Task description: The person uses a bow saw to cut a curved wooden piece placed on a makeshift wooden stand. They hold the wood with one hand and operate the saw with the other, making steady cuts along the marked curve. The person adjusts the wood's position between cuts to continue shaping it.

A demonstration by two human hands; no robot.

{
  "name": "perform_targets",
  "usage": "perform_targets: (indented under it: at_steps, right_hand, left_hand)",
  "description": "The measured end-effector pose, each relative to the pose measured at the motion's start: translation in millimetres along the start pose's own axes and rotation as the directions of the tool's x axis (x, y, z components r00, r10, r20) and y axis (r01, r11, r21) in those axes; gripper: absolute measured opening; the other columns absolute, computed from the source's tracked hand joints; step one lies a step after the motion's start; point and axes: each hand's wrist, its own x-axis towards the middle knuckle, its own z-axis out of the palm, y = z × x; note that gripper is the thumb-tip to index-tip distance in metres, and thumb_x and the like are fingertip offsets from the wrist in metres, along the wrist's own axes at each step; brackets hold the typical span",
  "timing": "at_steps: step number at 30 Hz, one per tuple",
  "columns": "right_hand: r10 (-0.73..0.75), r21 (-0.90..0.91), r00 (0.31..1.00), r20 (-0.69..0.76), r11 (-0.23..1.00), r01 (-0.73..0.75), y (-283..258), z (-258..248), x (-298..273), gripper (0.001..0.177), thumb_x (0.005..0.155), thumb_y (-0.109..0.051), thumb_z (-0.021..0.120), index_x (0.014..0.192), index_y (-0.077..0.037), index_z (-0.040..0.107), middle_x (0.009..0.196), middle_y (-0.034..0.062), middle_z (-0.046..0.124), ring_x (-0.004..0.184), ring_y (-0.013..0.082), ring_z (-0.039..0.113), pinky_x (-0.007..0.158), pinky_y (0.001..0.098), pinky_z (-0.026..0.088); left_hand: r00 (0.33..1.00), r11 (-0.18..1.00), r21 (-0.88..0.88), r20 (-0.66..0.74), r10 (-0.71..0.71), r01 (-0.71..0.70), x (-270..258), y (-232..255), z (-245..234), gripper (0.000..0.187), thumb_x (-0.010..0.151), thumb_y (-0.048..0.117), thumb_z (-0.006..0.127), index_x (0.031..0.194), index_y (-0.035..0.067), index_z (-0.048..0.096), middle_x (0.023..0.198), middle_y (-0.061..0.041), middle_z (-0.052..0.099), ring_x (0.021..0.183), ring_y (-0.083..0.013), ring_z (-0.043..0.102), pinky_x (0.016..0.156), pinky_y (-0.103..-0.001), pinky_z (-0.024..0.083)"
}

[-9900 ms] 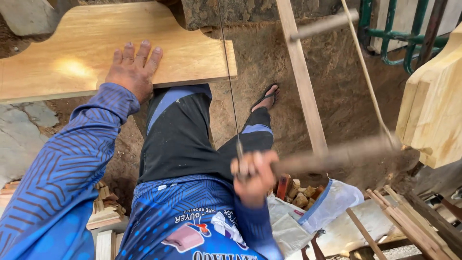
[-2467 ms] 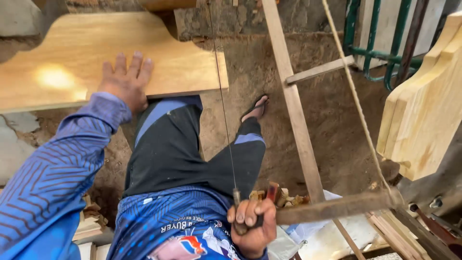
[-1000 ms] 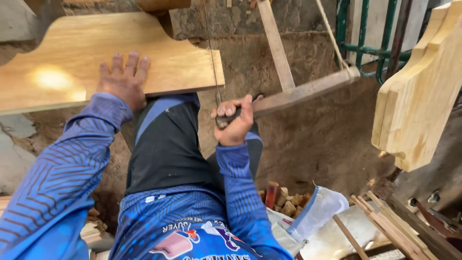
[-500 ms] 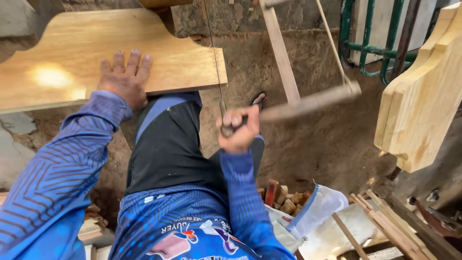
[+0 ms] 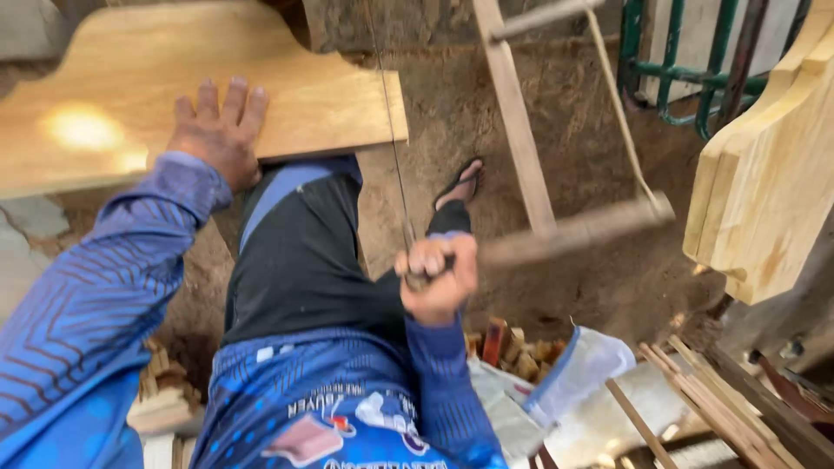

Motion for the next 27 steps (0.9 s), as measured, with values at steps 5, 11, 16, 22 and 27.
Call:
perform_targets:
  at_steps: [5, 11, 16, 22, 27]
  right_hand:
    - [-0.023, 0.036, 0.995, -0.094, 0.999, 0.026, 16.6, 23.6, 49.0, 0.037, 0.109, -0.041, 0.055, 0.084, -0.015, 0.046, 0.063, -0.0026, 0.042, 0.053, 0.0158, 0.042, 0.054, 0.0407, 0.043]
    - [-0.138, -0.087, 0.979, -0.152, 0.988, 0.126, -42.6, 20.4, -132.0, 0.035, 0.1, -0.042, 0.051, 0.08, -0.013, 0.044, 0.058, -0.0009, 0.04, 0.054, 0.0172, 0.038, 0.047, 0.0408, 0.038]
    - [-0.007, 0.022, 1.0, -0.012, 1.0, 0.007, -8.9, -17.8, -31.8, 0.041, 0.111, -0.038, 0.05, 0.078, -0.014, 0.045, 0.062, -0.0015, 0.039, 0.055, 0.0156, 0.037, 0.05, 0.0363, 0.035]
    - [-0.059, -0.045, 0.97, -0.236, 0.998, 0.049, 4.1, 11.9, 13.2, 0.039, 0.104, -0.047, 0.05, 0.083, -0.015, 0.05, 0.061, -0.001, 0.042, 0.055, 0.0182, 0.042, 0.054, 0.0411, 0.041]
    - [-0.084, -0.053, 0.989, -0.12, 0.996, 0.078, -25.7, -0.9, -93.3, 0.035, 0.106, -0.043, 0.047, 0.087, -0.014, 0.051, 0.063, -0.0011, 0.043, 0.06, 0.0173, 0.047, 0.057, 0.0406, 0.047]
  left_hand:
    - [0.998, 0.997, -0.043, -0.024, -0.059, 0.057, 0.3, 2.4, 1.4, 0.112, 0.069, 0.041, 0.082, 0.165, 0.014, 0.03, 0.168, -0.018, 0.032, 0.149, -0.0484, 0.034, 0.112, -0.071, 0.029]
    - [0.999, 1.0, -0.01, -0.05, -0.022, 0.021, -3.9, 0.0, 8.7, 0.109, 0.073, 0.036, 0.078, 0.168, 0.01, 0.032, 0.168, -0.02, 0.035, 0.149, -0.05, 0.036, 0.112, -0.07, 0.033]
    - [1.0, 1.0, 0.008, 0.008, -0.011, 0.011, -10.8, 3.8, 1.6, 0.112, 0.069, 0.043, 0.081, 0.164, 0.009, 0.033, 0.165, -0.021, 0.035, 0.145, -0.0497, 0.037, 0.108, -0.07, 0.033]
    - [1.0, 0.999, 0.046, 0.0, -0.024, 0.024, -14.0, 9.1, 20.0, 0.111, 0.069, 0.039, 0.08, 0.165, 0.012, 0.033, 0.166, -0.018, 0.037, 0.144, -0.0486, 0.039, 0.108, -0.069, 0.035]
    - [0.999, 0.999, -0.025, -0.017, -0.027, 0.026, -9.5, 0.6, 5.4, 0.115, 0.065, 0.04, 0.082, 0.165, 0.012, 0.034, 0.166, -0.018, 0.037, 0.147, -0.0488, 0.037, 0.109, -0.07, 0.034]
